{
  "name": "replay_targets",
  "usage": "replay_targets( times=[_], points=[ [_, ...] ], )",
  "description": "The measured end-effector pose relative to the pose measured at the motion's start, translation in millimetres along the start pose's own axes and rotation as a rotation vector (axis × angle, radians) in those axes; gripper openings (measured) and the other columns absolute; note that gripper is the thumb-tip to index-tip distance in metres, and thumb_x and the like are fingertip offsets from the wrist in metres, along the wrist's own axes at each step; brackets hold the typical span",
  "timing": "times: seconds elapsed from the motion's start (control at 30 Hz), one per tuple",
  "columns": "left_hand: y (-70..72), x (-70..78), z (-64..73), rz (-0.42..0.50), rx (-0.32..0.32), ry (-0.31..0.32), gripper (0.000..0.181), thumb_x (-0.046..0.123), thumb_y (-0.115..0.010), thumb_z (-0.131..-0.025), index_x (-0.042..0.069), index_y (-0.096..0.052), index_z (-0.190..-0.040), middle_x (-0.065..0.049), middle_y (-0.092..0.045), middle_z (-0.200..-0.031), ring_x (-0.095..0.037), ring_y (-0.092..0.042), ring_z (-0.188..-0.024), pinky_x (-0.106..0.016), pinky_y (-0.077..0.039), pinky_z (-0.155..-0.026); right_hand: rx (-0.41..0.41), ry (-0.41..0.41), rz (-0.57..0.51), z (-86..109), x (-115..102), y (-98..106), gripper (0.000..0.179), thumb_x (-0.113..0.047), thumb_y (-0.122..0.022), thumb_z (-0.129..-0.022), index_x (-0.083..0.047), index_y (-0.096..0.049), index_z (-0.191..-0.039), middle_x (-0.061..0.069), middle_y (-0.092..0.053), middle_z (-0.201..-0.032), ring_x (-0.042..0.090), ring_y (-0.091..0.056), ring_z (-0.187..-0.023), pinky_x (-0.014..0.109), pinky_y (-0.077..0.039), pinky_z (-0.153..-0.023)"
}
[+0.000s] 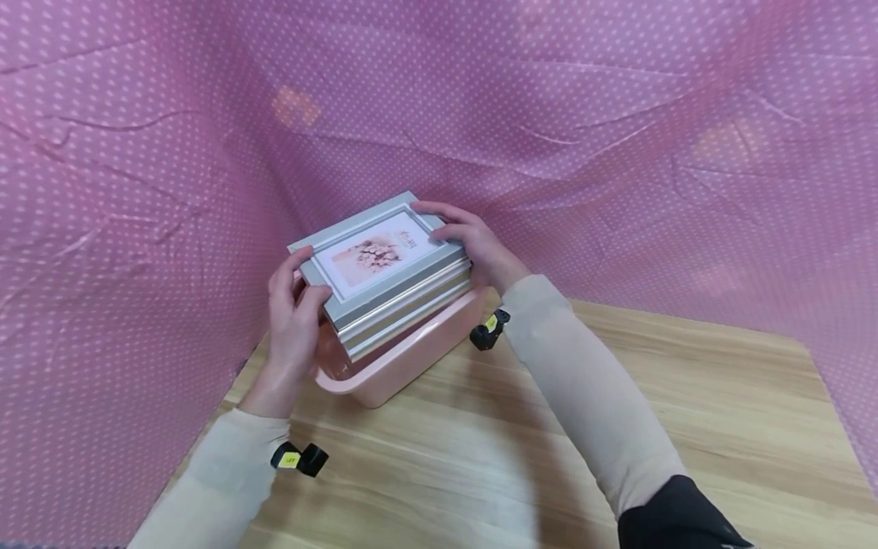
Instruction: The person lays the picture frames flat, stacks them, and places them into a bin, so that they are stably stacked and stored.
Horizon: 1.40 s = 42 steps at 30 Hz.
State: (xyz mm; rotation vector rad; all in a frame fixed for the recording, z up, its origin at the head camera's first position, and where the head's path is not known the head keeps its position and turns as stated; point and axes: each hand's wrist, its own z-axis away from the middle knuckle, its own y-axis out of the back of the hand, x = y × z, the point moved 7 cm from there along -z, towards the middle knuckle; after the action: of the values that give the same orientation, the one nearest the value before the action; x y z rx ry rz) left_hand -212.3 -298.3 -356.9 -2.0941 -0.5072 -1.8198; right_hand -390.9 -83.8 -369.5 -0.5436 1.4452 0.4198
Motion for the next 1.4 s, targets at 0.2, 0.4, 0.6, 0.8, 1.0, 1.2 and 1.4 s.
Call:
replay_targets(
  times=[0.2,0.4,0.6,0.8,1.0,1.2,1.4],
  points=[
    [2.0,-1.5,-3.3,-0.059,-0.022,0.03,0.067,0.001,-0.05,-0.096,0.015,-0.044,-0.162,-0.001,-0.02,-0.16,-0.019,-0.049,-0.132,-0.024,-0.053,-0.107,-0.022,0.015,0.016,-7.3,2,-3,0.056,-0.014,-0.065,-0.094,-0.029,-0.066,-0.148,-0.014,-0.05,-0.166,0.026,-0.049,-0.144,0.039,-0.049,-0.106],
    [3.1,-5.3,-4.8,-0.152,-0.007,0.056,0.07,0.004,-0.05,-0.095,0.011,-0.042,-0.163,-0.014,-0.019,-0.167,-0.02,-0.024,-0.148,-0.035,-0.029,-0.129,-0.039,-0.009,0.011,-14.9,10,-6,0.056,-0.013,-0.066,-0.094,-0.029,-0.068,-0.147,-0.015,-0.05,-0.166,0.025,-0.045,-0.146,0.039,-0.043,-0.11],
    [1.8,-11.8,-4.7,-0.14,0.026,0.089,0.068,0.003,-0.051,-0.093,0.009,-0.046,-0.16,-0.014,-0.018,-0.165,-0.019,-0.017,-0.15,-0.033,-0.026,-0.129,-0.073,-0.045,-0.005,-21.3,16,-7,0.056,-0.01,-0.065,-0.093,-0.031,-0.07,-0.144,-0.023,-0.051,-0.161,0.023,-0.042,-0.149,0.038,-0.044,-0.111],
    [1.3,-16.2,-5.8,-0.134,0.054,0.11,0.058,0.002,-0.052,-0.091,0.005,-0.052,-0.149,-0.011,-0.019,-0.16,-0.021,-0.021,-0.147,-0.029,-0.03,-0.125,-0.135,-0.041,0.022,-24.9,19,-10,0.061,-0.003,-0.062,-0.09,-0.022,-0.066,-0.149,-0.025,-0.049,-0.161,0.017,-0.036,-0.155,0.04,-0.043,-0.116],
    [1.0,-18.3,-8.7,-0.245,0.036,0.114,0.062,0.007,-0.064,-0.092,0.01,-0.05,-0.152,-0.016,-0.018,-0.165,-0.026,-0.007,-0.155,-0.04,-0.024,-0.132,-0.137,-0.034,0.054,-25.7,20,-9,0.062,-0.002,-0.062,-0.091,-0.021,-0.065,-0.15,-0.02,-0.043,-0.167,0.019,-0.035,-0.156,0.044,-0.04,-0.121],
    [1.5,-18.3,-10.6,-0.308,0.008,0.145,0.069,0.007,-0.069,-0.09,0.013,-0.049,-0.156,-0.017,-0.014,-0.168,-0.031,-0.003,-0.156,-0.045,-0.023,-0.133,-0.124,-0.092,0.098,-26.2,25,-9,0.065,0.0,-0.065,-0.092,-0.029,-0.066,-0.149,-0.018,-0.034,-0.173,0.026,-0.04,-0.15,0.047,-0.041,-0.122],
    [-0.4,-20.8,-13.7,-0.299,-0.035,0.189,0.074,0.006,-0.068,-0.091,0.014,-0.044,-0.161,-0.014,-0.008,-0.17,-0.032,-0.003,-0.156,-0.044,-0.028,-0.132,-0.133,-0.109,0.157,-23.5,25,-10,0.067,0.0,-0.066,-0.093,-0.033,-0.064,-0.151,-0.017,-0.029,-0.175,0.029,-0.042,-0.148,0.049,-0.04,-0.122]
  ],
)
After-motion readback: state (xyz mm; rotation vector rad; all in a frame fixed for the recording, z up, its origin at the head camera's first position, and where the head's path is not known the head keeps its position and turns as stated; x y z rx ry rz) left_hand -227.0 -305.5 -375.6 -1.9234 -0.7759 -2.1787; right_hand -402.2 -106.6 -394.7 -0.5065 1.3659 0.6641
